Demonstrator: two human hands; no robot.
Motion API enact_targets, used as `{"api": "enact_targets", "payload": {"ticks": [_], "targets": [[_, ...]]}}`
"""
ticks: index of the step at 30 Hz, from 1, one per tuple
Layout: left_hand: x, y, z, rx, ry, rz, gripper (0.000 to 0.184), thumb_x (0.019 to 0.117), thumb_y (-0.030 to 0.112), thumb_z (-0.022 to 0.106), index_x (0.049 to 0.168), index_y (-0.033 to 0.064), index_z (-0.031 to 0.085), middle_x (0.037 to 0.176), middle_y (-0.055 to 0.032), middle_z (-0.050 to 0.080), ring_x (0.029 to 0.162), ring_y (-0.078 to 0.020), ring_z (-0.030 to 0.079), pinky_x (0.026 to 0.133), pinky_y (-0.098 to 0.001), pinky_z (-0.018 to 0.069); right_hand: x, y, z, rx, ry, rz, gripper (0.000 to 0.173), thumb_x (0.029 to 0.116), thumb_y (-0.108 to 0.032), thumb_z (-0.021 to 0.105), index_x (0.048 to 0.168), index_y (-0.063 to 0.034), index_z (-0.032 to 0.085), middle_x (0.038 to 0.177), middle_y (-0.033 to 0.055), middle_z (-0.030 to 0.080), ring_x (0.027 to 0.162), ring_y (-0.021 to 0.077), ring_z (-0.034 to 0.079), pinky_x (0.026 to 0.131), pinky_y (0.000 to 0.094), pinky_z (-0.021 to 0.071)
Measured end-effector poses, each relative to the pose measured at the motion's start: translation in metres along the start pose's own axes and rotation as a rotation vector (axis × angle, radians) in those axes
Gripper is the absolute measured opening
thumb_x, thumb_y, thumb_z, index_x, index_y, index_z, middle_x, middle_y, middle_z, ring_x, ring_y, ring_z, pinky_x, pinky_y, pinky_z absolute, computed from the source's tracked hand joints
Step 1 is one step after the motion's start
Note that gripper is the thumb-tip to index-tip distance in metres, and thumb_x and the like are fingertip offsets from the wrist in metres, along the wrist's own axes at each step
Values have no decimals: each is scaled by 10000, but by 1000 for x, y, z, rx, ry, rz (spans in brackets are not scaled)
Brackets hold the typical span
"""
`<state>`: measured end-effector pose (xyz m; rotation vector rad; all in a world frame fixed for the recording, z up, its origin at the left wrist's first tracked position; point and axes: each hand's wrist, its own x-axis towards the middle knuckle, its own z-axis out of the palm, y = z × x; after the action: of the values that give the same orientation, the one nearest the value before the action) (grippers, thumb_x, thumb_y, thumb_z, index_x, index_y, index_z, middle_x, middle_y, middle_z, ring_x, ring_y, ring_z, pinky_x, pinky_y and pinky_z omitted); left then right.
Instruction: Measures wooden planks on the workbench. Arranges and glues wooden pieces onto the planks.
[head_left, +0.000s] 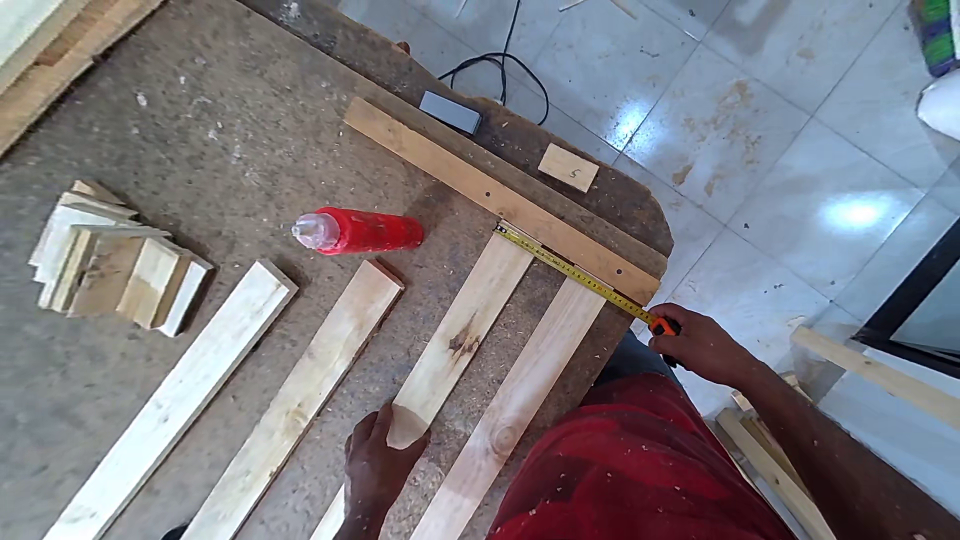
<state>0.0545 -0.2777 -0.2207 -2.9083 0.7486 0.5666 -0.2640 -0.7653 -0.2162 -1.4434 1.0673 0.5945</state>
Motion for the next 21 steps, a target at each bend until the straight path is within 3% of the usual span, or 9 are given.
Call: {"api": "enact_targets", "payload": {"ticks": [21], "targets": [[0,-2,4,-6,-8,-4,1018,563,479,913,1438,78,582,1345,-240,600,1243,-447,568,1063,-609,442,-2,-3,1,-14,11,5,463,886,-378,733,1315,-240,631,883,40,699,667,170,662,612,411,578]]}}
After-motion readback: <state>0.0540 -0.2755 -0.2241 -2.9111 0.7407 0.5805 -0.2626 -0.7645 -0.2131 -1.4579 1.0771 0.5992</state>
